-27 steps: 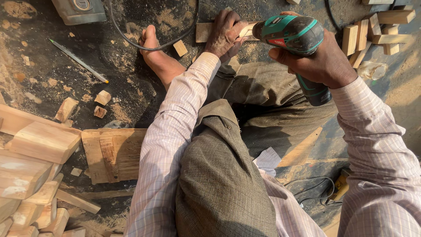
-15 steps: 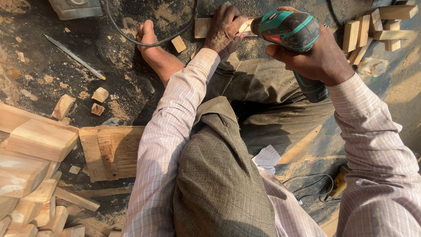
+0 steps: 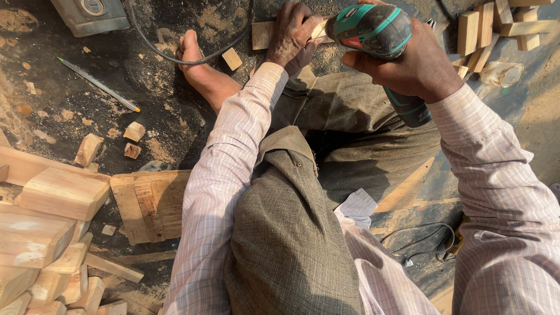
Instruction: The person sits on the workshop floor holding a cordless drill and drills into small wooden blocks, picking up and repositioning blocks one at a time and setting drilled pieces aside among scattered wood scraps.
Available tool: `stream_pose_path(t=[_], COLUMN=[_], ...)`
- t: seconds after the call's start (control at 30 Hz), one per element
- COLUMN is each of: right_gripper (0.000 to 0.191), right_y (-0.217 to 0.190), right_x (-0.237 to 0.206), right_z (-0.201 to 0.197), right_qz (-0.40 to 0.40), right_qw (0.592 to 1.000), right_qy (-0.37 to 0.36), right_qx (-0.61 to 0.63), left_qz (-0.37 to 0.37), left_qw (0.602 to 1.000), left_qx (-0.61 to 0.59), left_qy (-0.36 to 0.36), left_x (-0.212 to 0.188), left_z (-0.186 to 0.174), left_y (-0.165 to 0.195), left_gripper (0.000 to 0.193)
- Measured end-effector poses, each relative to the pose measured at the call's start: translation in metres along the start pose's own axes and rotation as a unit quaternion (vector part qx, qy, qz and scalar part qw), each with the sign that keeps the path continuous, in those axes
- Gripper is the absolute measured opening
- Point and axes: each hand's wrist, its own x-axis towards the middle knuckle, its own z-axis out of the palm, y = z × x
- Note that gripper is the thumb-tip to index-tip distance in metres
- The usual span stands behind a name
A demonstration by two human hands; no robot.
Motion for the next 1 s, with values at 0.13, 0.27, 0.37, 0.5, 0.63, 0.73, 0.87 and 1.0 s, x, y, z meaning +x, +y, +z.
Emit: stream_pose_path(t=[0.13, 0.27, 0.37, 0.5, 0.63, 0.73, 0.87, 1.0], right_gripper=[0.042, 0.04, 0.04, 0.042, 0.043, 0.042, 0.044, 0.042], right_y=[0.019, 0.037, 0.056, 0.072, 0.077, 0.079, 0.084, 0.08], right_x=[-0.017, -0.031, -0.041, -0.049, -0.054, -0.057, -0.063, -0.065], right_z=[-0.012, -0.013, -0.016, -0.017, -0.014, -0.01, -0.006, -0.001], right_qz=[0.028, 0.014, 0.003, 0.013, 0.009, 0.022, 0.029, -0.021], right_qw=[0.999, 1.0, 1.0, 0.999, 1.0, 0.999, 0.999, 1.0], right_qy=[-0.027, -0.02, -0.014, -0.015, -0.017, -0.021, -0.016, 0.002], right_qx=[0.026, 0.018, 0.01, 0.028, 0.008, 0.012, 0.017, -0.008], left_qz=[-0.005, -0.007, -0.005, -0.011, -0.02, -0.022, -0.029, -0.026], left_qw=[1.0, 1.0, 1.0, 1.0, 1.0, 1.0, 0.999, 1.0], left_qx=[-0.004, -0.004, -0.003, -0.002, -0.004, -0.006, -0.015, 0.0], left_qy=[0.0, 0.008, 0.009, 0.003, 0.004, 0.001, 0.002, -0.001], left_x=[0.001, -0.001, 0.002, 0.002, -0.002, -0.006, -0.01, -0.014], left_z=[0.023, 0.044, 0.064, 0.08, 0.085, 0.087, 0.092, 0.089], left_y=[0.017, 0.026, 0.031, 0.037, 0.042, 0.043, 0.046, 0.049], left_gripper=[0.044, 0.044, 0.042, 0.042, 0.044, 0.043, 0.044, 0.046])
